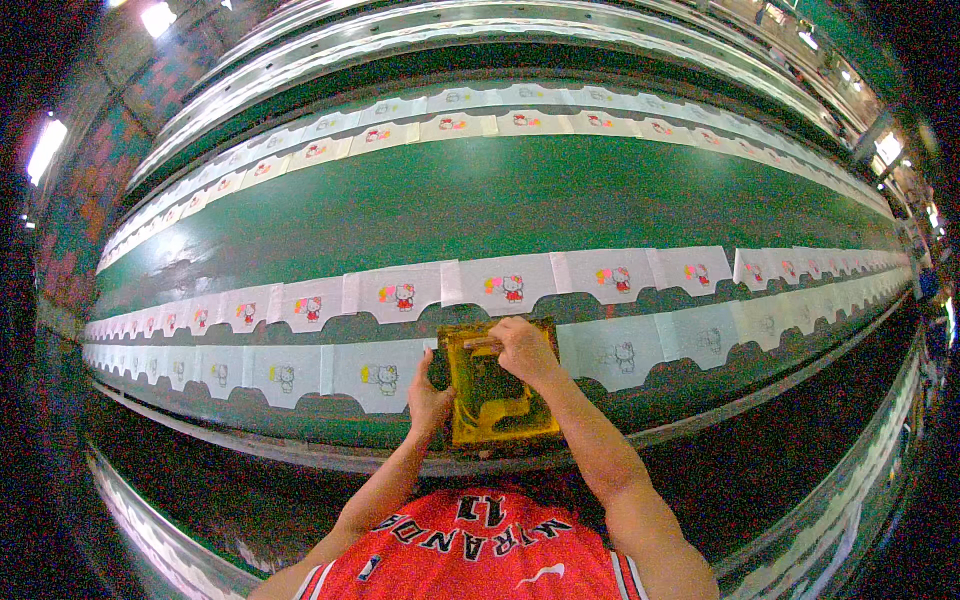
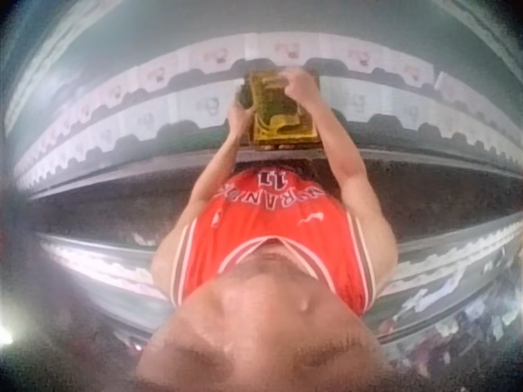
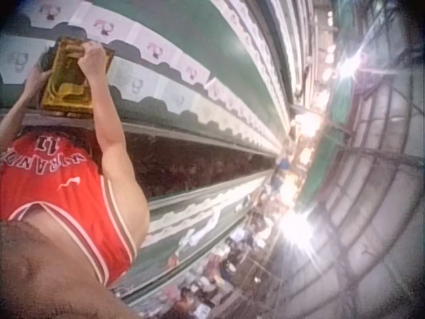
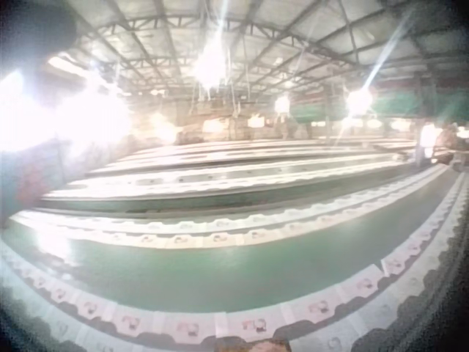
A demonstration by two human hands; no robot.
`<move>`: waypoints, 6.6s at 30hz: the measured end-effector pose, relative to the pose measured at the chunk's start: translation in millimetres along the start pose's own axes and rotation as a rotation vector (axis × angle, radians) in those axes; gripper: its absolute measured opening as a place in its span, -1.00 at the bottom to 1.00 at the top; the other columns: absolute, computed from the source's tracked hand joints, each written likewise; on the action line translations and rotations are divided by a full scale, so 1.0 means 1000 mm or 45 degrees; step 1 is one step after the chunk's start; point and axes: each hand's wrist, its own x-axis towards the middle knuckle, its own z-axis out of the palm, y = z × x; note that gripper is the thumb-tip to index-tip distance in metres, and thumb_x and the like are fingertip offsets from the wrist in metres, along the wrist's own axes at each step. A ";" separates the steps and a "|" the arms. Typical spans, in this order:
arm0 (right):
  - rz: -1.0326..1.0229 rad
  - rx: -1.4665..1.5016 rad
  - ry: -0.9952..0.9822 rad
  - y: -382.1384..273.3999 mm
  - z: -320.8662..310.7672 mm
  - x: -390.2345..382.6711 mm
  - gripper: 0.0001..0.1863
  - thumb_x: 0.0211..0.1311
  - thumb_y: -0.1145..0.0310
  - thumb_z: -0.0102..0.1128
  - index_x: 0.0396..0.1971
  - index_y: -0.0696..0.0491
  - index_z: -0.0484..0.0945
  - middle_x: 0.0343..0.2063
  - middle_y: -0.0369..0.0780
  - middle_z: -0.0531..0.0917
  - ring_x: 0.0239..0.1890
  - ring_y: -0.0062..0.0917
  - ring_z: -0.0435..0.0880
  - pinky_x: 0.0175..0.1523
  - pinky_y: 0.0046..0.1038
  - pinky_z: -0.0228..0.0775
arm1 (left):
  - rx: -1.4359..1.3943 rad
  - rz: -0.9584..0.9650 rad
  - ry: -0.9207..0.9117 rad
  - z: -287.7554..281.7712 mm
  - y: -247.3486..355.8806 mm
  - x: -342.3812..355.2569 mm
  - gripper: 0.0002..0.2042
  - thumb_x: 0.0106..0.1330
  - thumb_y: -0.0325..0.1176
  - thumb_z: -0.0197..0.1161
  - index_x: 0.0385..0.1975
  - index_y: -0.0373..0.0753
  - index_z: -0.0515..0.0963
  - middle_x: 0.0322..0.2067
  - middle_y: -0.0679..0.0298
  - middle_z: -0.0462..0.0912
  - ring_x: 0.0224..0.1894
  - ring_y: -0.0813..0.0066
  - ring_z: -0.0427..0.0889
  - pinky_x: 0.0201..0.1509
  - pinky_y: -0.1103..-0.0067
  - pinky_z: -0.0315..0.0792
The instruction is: The person uses a yellow squeegee to press green ink through a screen onto a long strip of paper with cartoon characters moving along a conveyor belt. The person repeatedly wipes the squeegee and continues printing along the strip.
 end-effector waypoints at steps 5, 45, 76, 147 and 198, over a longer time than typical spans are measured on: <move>0.018 -0.055 -0.076 -0.022 0.013 -0.060 -0.78 -0.09 0.61 0.17 -0.34 0.17 0.58 -0.24 -0.07 0.66 -0.12 -0.10 0.61 0.00 -0.17 0.49 | -0.028 -0.050 -0.013 0.003 -0.016 0.000 -0.14 0.01 -0.47 0.44 0.43 -0.18 0.24 0.22 -0.06 0.52 0.25 0.02 0.53 0.29 0.35 0.40; -0.079 -0.023 -0.077 0.119 -0.161 -0.203 -0.65 -0.13 0.63 0.20 -0.21 0.14 0.61 -0.21 -0.12 0.63 -0.12 -0.17 0.62 -0.02 -0.26 0.53 | -0.168 0.087 -0.007 0.220 0.091 -0.039 -0.09 -0.03 -0.58 0.43 0.44 -0.19 0.20 0.25 -0.02 0.50 0.11 0.13 0.61 0.22 0.39 0.43; -0.103 -0.019 -0.165 0.122 -0.156 -0.207 -0.62 -0.16 0.51 0.17 -0.20 0.14 0.60 -0.19 -0.07 0.65 -0.04 -0.11 0.60 0.10 -0.20 0.50 | -0.151 0.000 -0.061 0.215 0.100 -0.044 -0.13 0.03 -0.56 0.40 0.44 -0.24 0.18 0.29 -0.08 0.44 0.34 0.01 0.43 0.35 0.36 0.33; -0.050 -0.084 -0.089 0.357 -0.435 -0.321 -0.63 -0.15 0.55 0.19 -0.21 0.13 0.58 -0.19 -0.09 0.65 -0.03 -0.15 0.59 0.15 -0.24 0.49 | -0.230 0.240 0.046 0.536 0.302 -0.121 -0.16 0.01 -0.61 0.36 0.42 -0.28 0.23 0.34 -0.01 0.41 0.35 0.21 0.42 0.36 0.45 0.32; -0.134 -0.075 -0.126 0.460 -0.473 -0.354 -0.63 -0.15 0.60 0.14 -0.20 0.16 0.58 -0.19 -0.08 0.62 -0.07 -0.12 0.58 0.09 -0.21 0.47 | 0.048 0.135 0.061 0.641 0.325 -0.142 -0.13 0.04 -0.46 0.39 0.46 -0.13 0.19 0.19 -0.08 0.54 0.13 -0.03 0.60 0.18 0.33 0.47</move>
